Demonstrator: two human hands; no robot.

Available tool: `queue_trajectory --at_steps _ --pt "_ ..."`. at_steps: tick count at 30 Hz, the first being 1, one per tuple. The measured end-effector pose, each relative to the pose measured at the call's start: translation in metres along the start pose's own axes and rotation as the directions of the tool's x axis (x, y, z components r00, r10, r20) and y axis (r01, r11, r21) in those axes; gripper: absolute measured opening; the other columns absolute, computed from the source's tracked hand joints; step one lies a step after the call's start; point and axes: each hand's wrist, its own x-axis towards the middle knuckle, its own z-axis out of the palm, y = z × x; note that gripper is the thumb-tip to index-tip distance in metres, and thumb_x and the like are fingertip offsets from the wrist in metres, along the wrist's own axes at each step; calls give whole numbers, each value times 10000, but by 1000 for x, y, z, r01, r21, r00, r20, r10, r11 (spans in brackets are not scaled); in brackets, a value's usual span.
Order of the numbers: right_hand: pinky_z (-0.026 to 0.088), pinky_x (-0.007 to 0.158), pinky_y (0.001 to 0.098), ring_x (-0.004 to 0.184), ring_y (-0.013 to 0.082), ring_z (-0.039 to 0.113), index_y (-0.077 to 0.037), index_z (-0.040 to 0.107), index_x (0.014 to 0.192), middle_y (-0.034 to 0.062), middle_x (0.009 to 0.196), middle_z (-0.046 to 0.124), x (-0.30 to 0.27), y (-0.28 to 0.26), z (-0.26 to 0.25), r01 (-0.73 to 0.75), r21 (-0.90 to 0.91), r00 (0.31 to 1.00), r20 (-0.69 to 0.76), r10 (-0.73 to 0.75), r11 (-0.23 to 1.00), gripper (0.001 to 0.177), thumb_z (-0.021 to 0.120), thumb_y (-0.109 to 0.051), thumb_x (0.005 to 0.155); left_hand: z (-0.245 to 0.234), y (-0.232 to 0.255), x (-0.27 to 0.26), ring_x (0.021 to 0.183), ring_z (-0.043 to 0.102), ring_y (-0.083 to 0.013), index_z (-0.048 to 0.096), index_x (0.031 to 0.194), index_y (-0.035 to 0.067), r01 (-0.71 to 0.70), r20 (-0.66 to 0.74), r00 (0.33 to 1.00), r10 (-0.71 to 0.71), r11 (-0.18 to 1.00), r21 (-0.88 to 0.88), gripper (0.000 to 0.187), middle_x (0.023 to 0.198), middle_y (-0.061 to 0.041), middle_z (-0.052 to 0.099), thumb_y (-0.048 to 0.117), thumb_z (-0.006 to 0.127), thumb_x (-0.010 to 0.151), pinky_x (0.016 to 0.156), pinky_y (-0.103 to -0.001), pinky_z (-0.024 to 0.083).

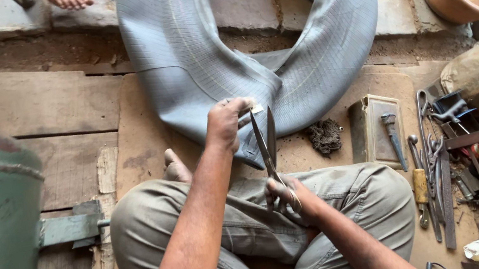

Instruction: The person sits on the floor and uses a metal scraper to clean a specific area on a large rubber tire. They then apply a patch to the cleaned spot and use a pair of scissors to trim the excess material from the patch.

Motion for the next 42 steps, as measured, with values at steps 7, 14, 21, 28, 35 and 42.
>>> queue_trajectory --at_steps 7,14,21,28,35,42 --pt "489 619 273 724 132 666 -106 610 947 12 825 643 39 -20 -12 85 51 996 -3 -85 995 490 637 -594 910 0 -21 2 730 715 -190 611 966 29 62 19 998 -61 993 -99 88 872 -116 731 85 651 912 679 -337 601" --pt "474 631 276 696 135 640 -102 584 921 7 787 605 50 -12 -16 120 139 993 -29 -117 983 487 664 -582 916 0 -39 4 736 724 -192 593 954 20 31 -2 1000 -31 997 -76 104 885 -128 729 70 676 916 685 -335 620" --pt "470 609 274 656 125 605 -100 571 906 -2 748 579 56 -6 -17 122 211 992 -44 -115 970 510 684 -597 903 3 -42 1 736 727 -188 594 935 22 47 -20 999 -49 996 -81 107 886 -125 736 66 689 914 697 -325 619" --pt "458 538 261 597 102 563 -94 568 885 -11 689 563 58 3 -17 96 290 994 -75 -77 952 464 735 -526 897 5 -31 -3 740 729 -185 593 928 24 76 -27 997 -78 995 -67 107 880 -129 739 64 692 913 700 -318 613" --pt "442 478 243 526 73 522 -80 600 842 -19 635 556 55 -5 -15 59 229 992 -118 -33 972 389 730 -437 924 5 -26 -4 746 727 -187 605 946 15 84 -52 995 -87 995 -56 110 876 -117 733 82 686 915 718 -326 619" --pt "442 460 256 507 85 521 -73 612 837 -9 623 557 57 -4 -12 43 205 987 -161 -9 978 349 749 -385 917 8 -20 -4 762 737 -204 606 954 6 77 -52 995 -83 992 -96 96 898 -131 734 94 643 939 733 -342 625"
